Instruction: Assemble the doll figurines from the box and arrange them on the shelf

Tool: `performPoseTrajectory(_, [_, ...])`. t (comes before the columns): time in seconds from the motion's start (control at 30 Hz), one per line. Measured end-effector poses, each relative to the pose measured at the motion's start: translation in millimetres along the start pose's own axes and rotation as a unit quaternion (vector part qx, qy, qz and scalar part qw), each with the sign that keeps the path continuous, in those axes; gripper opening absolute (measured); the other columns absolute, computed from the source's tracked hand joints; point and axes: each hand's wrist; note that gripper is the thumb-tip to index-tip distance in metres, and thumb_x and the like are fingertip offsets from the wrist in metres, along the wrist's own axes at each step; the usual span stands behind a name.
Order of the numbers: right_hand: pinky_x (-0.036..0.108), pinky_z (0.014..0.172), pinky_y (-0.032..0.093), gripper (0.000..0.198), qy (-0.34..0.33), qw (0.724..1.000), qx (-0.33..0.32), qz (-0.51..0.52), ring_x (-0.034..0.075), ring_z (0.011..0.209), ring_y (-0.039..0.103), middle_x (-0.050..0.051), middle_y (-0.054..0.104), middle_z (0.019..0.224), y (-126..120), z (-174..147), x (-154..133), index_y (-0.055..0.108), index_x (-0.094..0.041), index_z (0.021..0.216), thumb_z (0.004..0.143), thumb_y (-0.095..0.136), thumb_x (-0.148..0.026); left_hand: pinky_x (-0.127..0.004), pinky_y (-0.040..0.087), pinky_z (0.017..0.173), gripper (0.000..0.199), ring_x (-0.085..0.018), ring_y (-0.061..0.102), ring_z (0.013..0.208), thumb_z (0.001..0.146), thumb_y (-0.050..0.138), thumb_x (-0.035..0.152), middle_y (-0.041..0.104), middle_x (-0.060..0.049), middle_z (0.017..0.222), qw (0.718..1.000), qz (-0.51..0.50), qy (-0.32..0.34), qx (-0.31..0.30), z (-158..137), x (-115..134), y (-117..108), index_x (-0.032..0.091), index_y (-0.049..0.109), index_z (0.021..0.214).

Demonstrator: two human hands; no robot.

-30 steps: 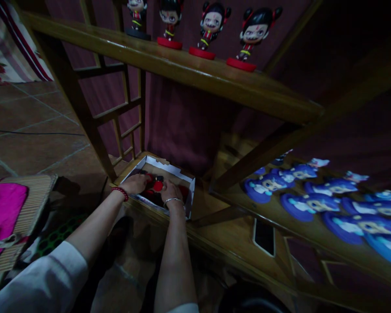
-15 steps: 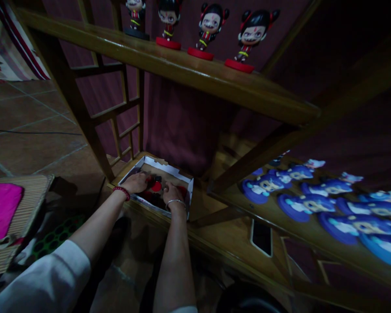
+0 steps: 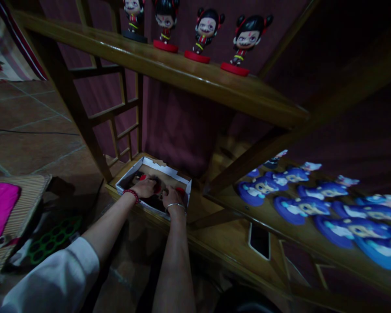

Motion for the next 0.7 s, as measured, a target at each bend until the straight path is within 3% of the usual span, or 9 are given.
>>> performPoseTrajectory(0.27, [0.029,0.086,0.042,0.032,-0.007,0.998,0.022,0.062,0.018,0.099,0.057,0.009,0.061,0.108,-0.3,2.4,-5.1,0.054,-0.018,0.110,0.080,0.042,-0.021,-0.029,0.043,0.080,0.026,-0.021,0.056,0.094,0.074,0.042,0.013,0.063,-0.015,0.092,0.998,-0.020,0.034,0.057,1.0,-4.7,-1.6,0.011,0.064,0.086])
performPoseTrajectory(0.4, [0.030,0.088,0.041,0.032,-0.031,0.994,0.054,0.086,0.019,0.103,0.054,0.008,0.060,0.110,1.9,3.9,-5.8,0.057,-0.018,0.107,0.079,0.042,-0.018,-0.025,0.043,0.077,0.022,-0.016,0.058,0.083,0.071,0.048,0.014,0.066,-0.006,0.082,0.981,-0.155,0.026,0.114,1.1,-10.0,-6.8,0.015,0.065,0.085])
performPoseTrajectory(0.53, [0.032,0.090,0.041,0.034,-0.053,0.988,0.077,0.127,0.018,0.104,0.054,0.008,0.060,0.110,5.9,6.4,-5.3,0.056,-0.019,0.109,0.077,0.044,-0.016,-0.020,0.045,0.062,0.017,-0.011,0.057,0.066,0.064,0.053,0.006,0.063,-0.002,0.068,0.916,-0.380,-0.015,0.126,-2.2,-9.2,-10.8,0.013,0.062,0.076])
performPoseTrajectory(0.7, [0.033,0.088,0.043,0.044,-0.098,0.967,0.087,0.217,0.018,0.098,0.057,0.005,0.062,0.106,11.2,10.5,-6.5,0.051,-0.022,0.115,0.071,0.051,-0.014,-0.017,0.043,0.052,0.013,-0.006,0.053,0.050,0.070,0.048,0.000,0.056,0.001,0.055,0.787,-0.610,-0.013,0.089,-10.8,-2.4,-19.3,0.012,0.052,0.068])
Point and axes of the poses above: each hand's wrist, its own z-axis towards the middle knuckle, its own y-axis out of the palm, x = y × z
